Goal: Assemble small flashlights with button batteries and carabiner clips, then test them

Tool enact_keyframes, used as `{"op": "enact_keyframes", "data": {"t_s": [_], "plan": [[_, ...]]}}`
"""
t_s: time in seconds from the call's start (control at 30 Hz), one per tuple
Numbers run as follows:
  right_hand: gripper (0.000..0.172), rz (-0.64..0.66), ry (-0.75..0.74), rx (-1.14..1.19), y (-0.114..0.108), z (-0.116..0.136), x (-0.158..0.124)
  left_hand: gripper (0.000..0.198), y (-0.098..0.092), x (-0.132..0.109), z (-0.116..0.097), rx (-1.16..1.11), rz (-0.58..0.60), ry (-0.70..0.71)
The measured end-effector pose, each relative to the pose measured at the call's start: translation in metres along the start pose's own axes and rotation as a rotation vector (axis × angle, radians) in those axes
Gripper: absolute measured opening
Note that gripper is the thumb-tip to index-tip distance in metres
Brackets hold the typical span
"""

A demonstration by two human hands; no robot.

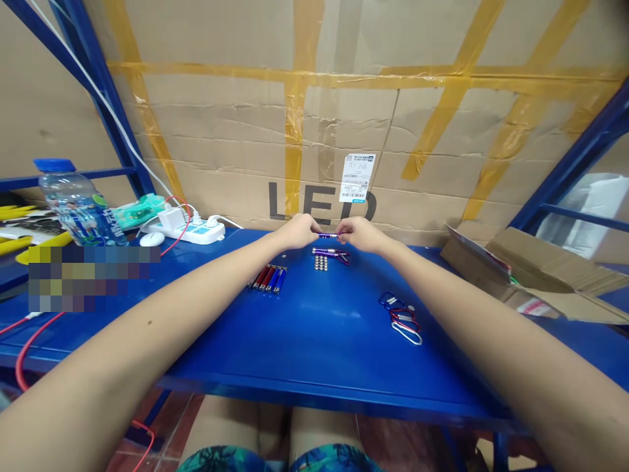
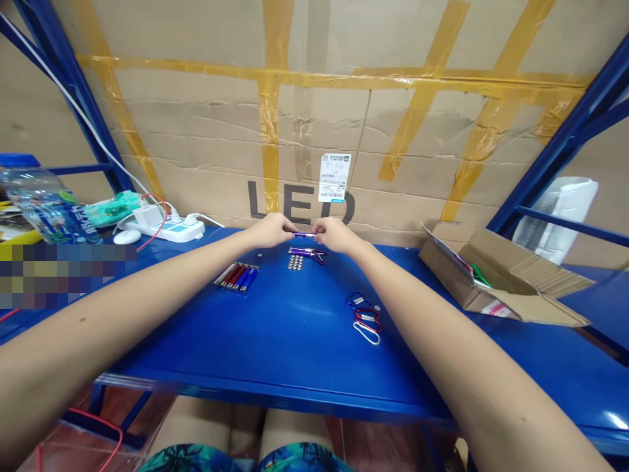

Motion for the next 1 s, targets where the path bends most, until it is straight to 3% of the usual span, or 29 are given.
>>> {"op": "enact_keyframes", "data": {"t_s": [0.17,0.37,0.67,1.0], "plan": [[0.022,0.077,0.0,-0.154,0.02,-0.007,0.016,0.033,0.018,0.023,0.028,0.055,0.123,-0.078],[0.027,0.12,-0.034,-0.158,0.035,-0.011,0.014,0.032,0.031,0.028,0.038,0.074,0.222,-0.073],[0.032,0.085,-0.109,-0.065,0.033,-0.014,0.005,0.039,0.033,0.031,0.03,-0.065,0.186,0.011],[0.03,0.085,-0.099,-0.043,0.031,-0.011,-0.001,0.032,0.032,0.031,0.027,-0.058,0.16,-0.009]]}}
Point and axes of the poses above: each hand's wrist, its own x-axis towards the middle knuckle, its own y-axis out of the palm, z = x × y, the point moved 10 cm from there along x, towards the middle knuckle, and after that the axes turned 10 degrees about -x, right-handed, at the moved point
